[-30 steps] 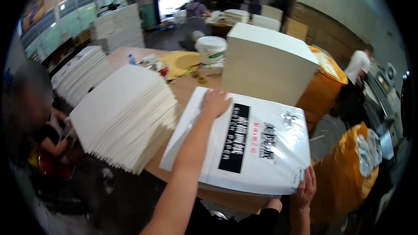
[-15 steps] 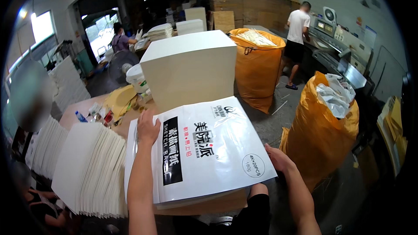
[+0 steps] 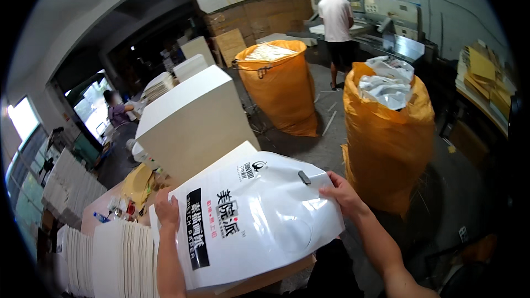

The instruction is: The person takes sheets of sketch paper from a stack, places them inside printed plastic bags, and seals the bags by hand before setting them aside.

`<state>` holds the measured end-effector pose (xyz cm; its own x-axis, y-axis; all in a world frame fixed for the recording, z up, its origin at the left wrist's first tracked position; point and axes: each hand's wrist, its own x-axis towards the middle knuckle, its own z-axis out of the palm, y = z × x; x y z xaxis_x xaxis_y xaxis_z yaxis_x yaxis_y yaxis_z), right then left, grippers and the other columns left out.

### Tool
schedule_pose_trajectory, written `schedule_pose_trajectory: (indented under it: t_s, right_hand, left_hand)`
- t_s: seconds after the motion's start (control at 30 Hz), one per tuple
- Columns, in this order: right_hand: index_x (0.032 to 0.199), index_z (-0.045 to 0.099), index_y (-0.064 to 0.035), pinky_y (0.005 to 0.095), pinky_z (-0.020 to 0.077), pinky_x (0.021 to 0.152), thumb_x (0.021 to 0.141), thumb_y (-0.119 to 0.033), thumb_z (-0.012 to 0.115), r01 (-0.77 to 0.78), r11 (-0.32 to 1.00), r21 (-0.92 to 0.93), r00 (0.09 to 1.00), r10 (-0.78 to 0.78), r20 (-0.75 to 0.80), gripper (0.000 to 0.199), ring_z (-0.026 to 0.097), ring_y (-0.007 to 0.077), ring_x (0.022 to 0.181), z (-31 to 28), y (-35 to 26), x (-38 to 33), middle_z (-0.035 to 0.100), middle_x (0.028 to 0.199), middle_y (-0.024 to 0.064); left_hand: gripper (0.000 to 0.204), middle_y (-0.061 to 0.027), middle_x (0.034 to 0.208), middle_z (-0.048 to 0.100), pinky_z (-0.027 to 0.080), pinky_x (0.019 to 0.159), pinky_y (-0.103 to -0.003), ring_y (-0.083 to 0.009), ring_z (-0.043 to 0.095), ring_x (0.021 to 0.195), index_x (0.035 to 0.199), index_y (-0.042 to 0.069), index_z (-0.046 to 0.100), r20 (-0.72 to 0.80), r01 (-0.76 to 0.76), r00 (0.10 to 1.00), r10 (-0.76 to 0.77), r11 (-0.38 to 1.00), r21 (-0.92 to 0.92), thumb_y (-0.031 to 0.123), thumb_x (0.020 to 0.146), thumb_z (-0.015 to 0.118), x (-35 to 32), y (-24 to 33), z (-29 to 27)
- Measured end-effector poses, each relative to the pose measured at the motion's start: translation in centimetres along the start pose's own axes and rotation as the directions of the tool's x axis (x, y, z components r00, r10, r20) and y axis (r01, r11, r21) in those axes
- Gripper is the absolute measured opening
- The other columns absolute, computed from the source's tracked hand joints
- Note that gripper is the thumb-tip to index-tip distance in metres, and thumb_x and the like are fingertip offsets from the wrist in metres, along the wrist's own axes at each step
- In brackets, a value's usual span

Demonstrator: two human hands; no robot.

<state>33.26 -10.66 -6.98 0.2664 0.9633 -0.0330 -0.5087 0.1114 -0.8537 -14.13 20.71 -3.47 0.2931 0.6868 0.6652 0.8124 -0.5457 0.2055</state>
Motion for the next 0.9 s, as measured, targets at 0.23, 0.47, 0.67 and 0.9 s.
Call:
schedule_pose_trajectory:
  t_s: [0.23, 0.47, 0.67, 0.9]
  right_hand:
    - [0.127, 0.066, 0.0013, 0.0315, 0.0532, 0.093, 0.096, -0.01, 0.071, -0.14, 0.985, -0.097, 0.982, 0.151, 0.116, 0.033, 0.066, 0.0144, 0.105, 1.9, -0.9, -12.1, 0.071, 0.116, 0.0069]
    - [0.118, 0.07, 0.0011, 0.0303, 0.0481, 0.081, 0.101, -0.018, 0.065, 0.018, 0.928, -0.373, 0.971, 0.073, 0.228, 0.026, 0.06, 0.0123, 0.096, 2.9, 0.3, -14.4, 0.069, 0.105, 0.0028]
    - [0.107, 0.072, -0.0018, 0.0221, 0.0483, 0.07, 0.092, -0.014, 0.078, -0.04, 0.974, -0.225, 0.991, 0.068, 0.117, 0.02, 0.061, 0.0065, 0.081, 7.5, 1.2, -14.6, 0.07, 0.092, 0.0003]
    - [0.095, 0.067, -0.0041, 0.0231, 0.0454, 0.064, 0.089, -0.022, 0.084, -0.105, 0.934, -0.342, 0.975, 0.165, 0.15, 0.026, 0.055, 0.0038, 0.074, 7.7, 3.4, -14.5, 0.063, 0.08, -0.0039]
  left_hand:
    - [0.027, -0.0147, 0.112, 0.072, 0.053, 0.093, -0.035, -0.0266, 0.069, 0.101, 0.116, 0.001, 0.071, 0.463, 0.101, 0.838, 0.289, 0.752, -0.651, 0.004, 0.09, 0.067, -7.4, 24.5, -9.3]
    - [0.031, -0.0066, 0.1, 0.07, 0.051, 0.065, -0.029, -0.0164, 0.063, 0.073, 0.114, 0.006, 0.073, 0.633, 0.358, 0.721, 0.281, 0.632, -0.688, 0.022, 0.089, 0.079, -14.0, 34.7, -8.6]
    - [0.022, -0.0015, 0.091, 0.067, 0.048, 0.073, -0.024, -0.0093, 0.06, 0.08, 0.103, 0.002, 0.067, 0.791, 0.755, 0.557, 0.254, 0.243, -0.61, 0.02, 0.094, 0.076, -16.8, 33.6, -6.4]
    - [0.018, 0.0019, 0.087, 0.062, 0.042, 0.071, -0.021, -0.0057, 0.053, 0.079, 0.098, 0.004, 0.064, 0.822, 0.851, 0.516, 0.242, -0.029, -0.525, 0.018, 0.096, 0.074, -17.2, 32.5, -6.6]
